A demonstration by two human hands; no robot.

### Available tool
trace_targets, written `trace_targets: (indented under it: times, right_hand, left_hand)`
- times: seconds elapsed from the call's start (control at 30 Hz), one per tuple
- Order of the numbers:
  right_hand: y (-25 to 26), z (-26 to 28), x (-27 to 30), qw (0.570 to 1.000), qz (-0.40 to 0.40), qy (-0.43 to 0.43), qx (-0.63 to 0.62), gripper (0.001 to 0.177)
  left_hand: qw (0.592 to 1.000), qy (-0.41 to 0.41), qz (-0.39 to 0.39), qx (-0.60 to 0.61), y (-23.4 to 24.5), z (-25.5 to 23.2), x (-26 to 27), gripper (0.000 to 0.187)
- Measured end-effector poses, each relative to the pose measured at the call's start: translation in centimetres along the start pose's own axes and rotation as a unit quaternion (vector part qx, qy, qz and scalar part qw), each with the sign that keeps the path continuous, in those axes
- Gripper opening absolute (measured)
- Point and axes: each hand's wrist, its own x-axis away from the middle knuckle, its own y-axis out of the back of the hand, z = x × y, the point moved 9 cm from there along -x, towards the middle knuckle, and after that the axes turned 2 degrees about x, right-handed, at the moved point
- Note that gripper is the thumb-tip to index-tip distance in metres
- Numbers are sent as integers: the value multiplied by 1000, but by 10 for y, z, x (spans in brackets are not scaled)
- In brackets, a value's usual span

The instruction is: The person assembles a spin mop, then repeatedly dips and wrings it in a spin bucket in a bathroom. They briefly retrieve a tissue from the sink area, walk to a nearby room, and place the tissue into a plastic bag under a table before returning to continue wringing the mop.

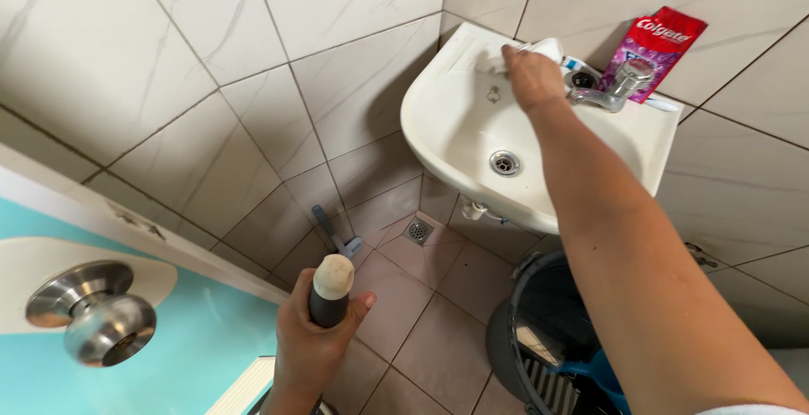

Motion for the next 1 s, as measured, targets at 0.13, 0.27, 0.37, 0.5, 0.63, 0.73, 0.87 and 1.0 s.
trace_targets:
  times: [0.13, 0.27, 0.37, 0.5, 0.63, 0.73, 0.87, 1.0]
  right_hand:
    - [42, 4, 12, 996, -82, 6, -36, 46]
    - [42, -5, 30, 993, -26, -82, -75, 64]
    - [37, 8, 34, 977, -46, -28, -205, 74]
    - [27, 7, 34, 995, -89, 20, -43, 88]
    - [6, -5, 23, 995, -36, -4, -95, 77]
    - [8, 0, 12, 995, -28, 48, -81, 67]
    - [10, -3, -8, 998, 35, 56, -18, 44]
    - [25, -5, -17, 999, -3, 38, -32, 47]
  left_hand:
    - [1000, 15, -14, -8, 21, 5, 9, 40]
    - [998, 6, -9, 54, 38, 3, 21, 37]
    - [999, 28, -17, 16, 53, 10, 27, 38]
    - [999, 26, -37, 30, 60, 16, 33, 38]
    - [998, 9, -50, 32, 54, 14, 31, 37]
    - [998, 18, -59, 11, 47, 14, 25, 38]
    - [996, 79, -50, -3, 34, 24, 24, 37]
    - [997, 55, -60, -1, 34, 15, 23, 38]
